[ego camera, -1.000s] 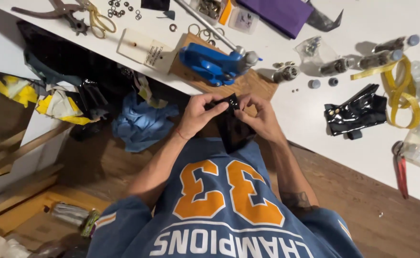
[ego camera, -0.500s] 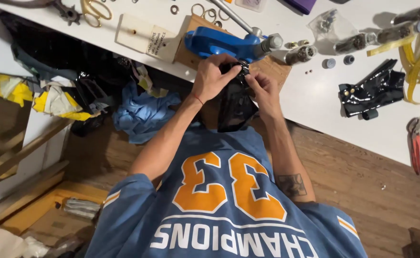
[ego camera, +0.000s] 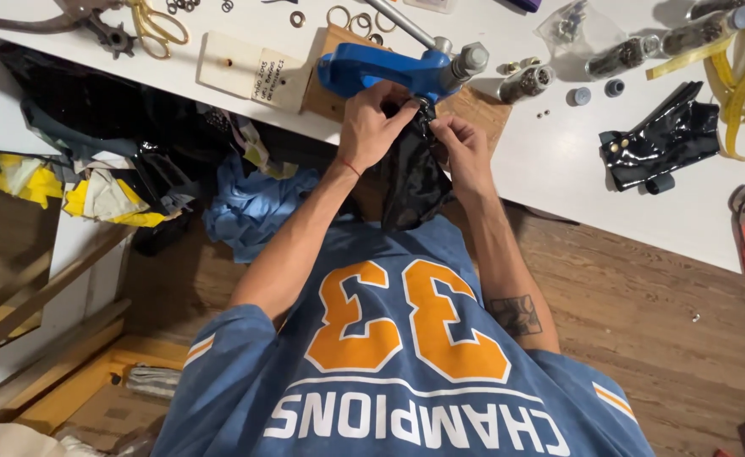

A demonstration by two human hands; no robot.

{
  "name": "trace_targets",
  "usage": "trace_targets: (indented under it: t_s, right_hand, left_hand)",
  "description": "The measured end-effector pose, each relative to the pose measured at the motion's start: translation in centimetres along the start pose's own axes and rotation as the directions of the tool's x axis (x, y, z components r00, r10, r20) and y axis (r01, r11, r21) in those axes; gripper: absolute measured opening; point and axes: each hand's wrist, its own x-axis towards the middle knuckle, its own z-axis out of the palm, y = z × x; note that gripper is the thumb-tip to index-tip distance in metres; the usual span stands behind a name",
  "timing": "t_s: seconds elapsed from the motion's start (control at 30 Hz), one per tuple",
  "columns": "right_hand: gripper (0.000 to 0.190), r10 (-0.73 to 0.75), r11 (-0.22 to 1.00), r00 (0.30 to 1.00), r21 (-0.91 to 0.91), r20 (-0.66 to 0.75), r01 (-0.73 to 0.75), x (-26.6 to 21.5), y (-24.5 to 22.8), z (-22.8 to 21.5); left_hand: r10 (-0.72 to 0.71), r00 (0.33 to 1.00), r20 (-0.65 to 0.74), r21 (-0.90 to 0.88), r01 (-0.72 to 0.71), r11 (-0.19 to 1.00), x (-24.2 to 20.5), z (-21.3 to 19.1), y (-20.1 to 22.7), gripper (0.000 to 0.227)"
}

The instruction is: Installing metal grommets into pieces of black patent leather using a manual press machine.

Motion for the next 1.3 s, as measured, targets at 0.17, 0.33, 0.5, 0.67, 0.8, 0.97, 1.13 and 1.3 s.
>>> trace_targets:
  t_s: [0.17, 0.33, 0.5, 0.67, 0.8, 0.97, 1.13, 1.3]
  right_hand:
    - [0.016, -0.057, 0.998, 0.998, -0.033, 0.003, 0.057, 0.8, 0.0, 0.3]
    - [0.017, -0.055, 0.992, 0.998, -0.115, -0.043, 0.050, 1.1, 0.5, 0.4]
    - [0.019, -0.073, 0.969, 0.996, -0.242, -0.048, 0.060, 1.5, 0.5, 0.1]
    - [0.012, -0.228, 0.936, 0.974, -0.279, -0.008, 0.217, 1.6, 1.2, -1.7]
    - [0.009, -0.383, 0.876, 0.907, -0.379, -0.174, 0.297, 0.6, 0.2, -5.2]
    - [0.015, -0.340, 0.882, 0.835, -0.455, -0.433, 0.123, 0.0, -1.1, -12.3]
    - [0.026, -0.630, 0.515, 0.747, -0.834, -0.213, 0.197, -0.5, -1.5, -14.1]
    - [0.009, -0.597, 0.430, 0.786, -0.891, -0.159, 0.146, -0.3, -2.9, -12.9]
  left_hand:
    - [0.089, 0.995, -0.035, 0.144, -0.083, 0.986, 0.6, 0.2, -0.2, 0.021]
    - [0.220, 0.975, -0.034, 0.240, -0.206, 0.949, 0.1, 0.6, -1.1, 0.017]
    - [0.319, 0.948, 0.014, 0.353, -0.303, 0.885, -0.2, 0.3, -0.7, 0.017]
    - [0.350, 0.934, 0.077, 0.287, -0.357, 0.889, -0.4, -0.8, 0.3, 0.015]
    - [0.413, 0.909, 0.054, 0.278, -0.411, 0.868, -0.8, -0.9, 0.5, 0.013]
    - [0.403, 0.913, 0.060, 0.299, -0.401, 0.866, -0.4, -0.5, -0.6, 0.012]
    - [0.388, 0.920, 0.053, 0.283, -0.386, 0.878, -0.7, -0.9, -0.2, 0.011]
    - [0.400, 0.915, 0.049, 0.247, -0.399, 0.883, -0.5, -0.7, -0.5, 0.010]
